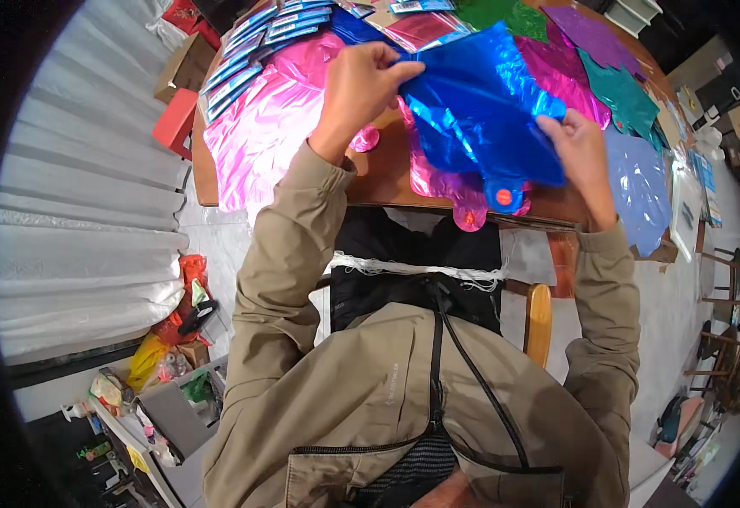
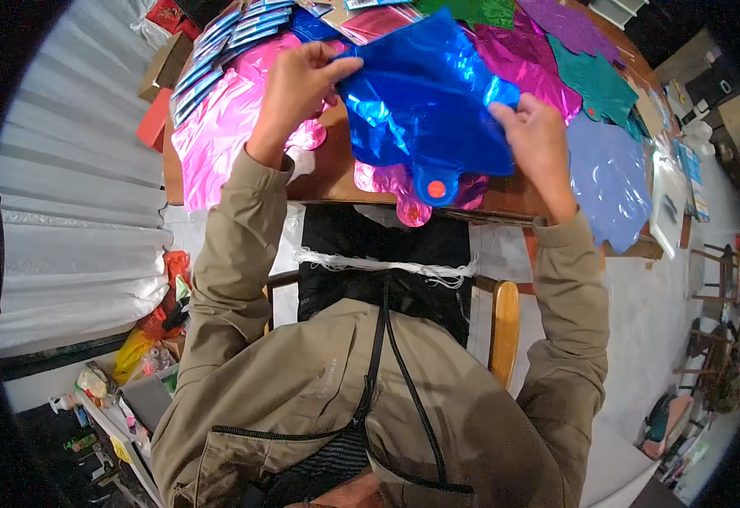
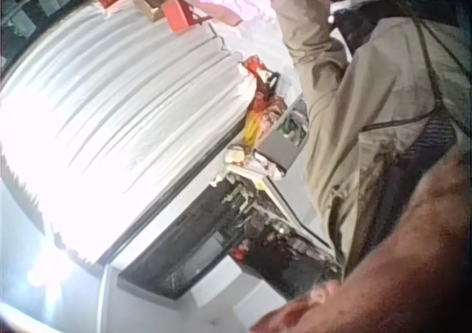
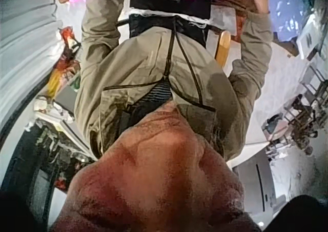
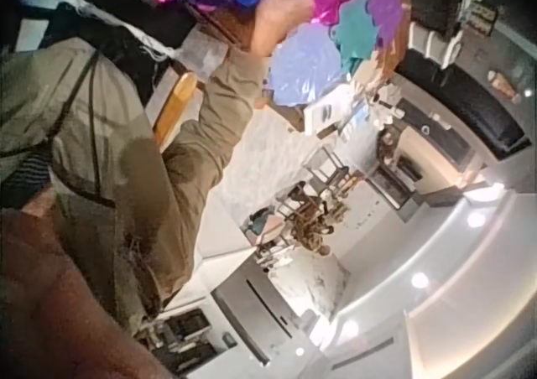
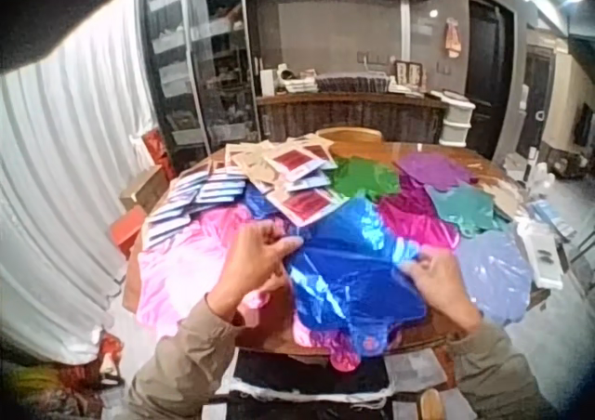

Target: Folding star-shaped foil balloons and placing them into individual retail packages with cardboard headers.

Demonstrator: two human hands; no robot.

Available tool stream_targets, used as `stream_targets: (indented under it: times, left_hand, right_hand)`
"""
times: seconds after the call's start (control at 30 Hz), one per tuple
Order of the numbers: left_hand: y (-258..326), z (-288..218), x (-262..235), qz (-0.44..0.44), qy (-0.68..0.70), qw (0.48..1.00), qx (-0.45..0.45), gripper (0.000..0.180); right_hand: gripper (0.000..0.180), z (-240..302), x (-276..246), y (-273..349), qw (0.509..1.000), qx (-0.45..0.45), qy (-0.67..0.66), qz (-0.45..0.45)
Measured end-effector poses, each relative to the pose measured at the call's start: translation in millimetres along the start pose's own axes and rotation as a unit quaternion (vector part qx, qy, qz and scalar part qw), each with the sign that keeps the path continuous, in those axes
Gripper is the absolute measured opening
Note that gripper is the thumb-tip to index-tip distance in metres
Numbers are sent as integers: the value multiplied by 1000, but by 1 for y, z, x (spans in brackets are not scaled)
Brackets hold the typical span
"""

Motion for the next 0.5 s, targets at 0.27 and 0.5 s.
stream_targets:
  times: [0.27,0.5]
  left_hand:
    - [5,30,16,-46,-187,981,33,29]
    - [10,27,23,-44,-280,957,61,25]
  right_hand:
    - [37,14,14,18,982,-52,179,-4]
    - [40,19,8,18,980,-22,199,0]
Point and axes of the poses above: each hand's wrist, its own y-axis away from the middle knuckle, its own x-axis out of the palm, z = x × y, the point moved 1 cm from there along -y, towards the middle knuckle, and after that the axes turned 1 degree about z, right-handed, at the moved point
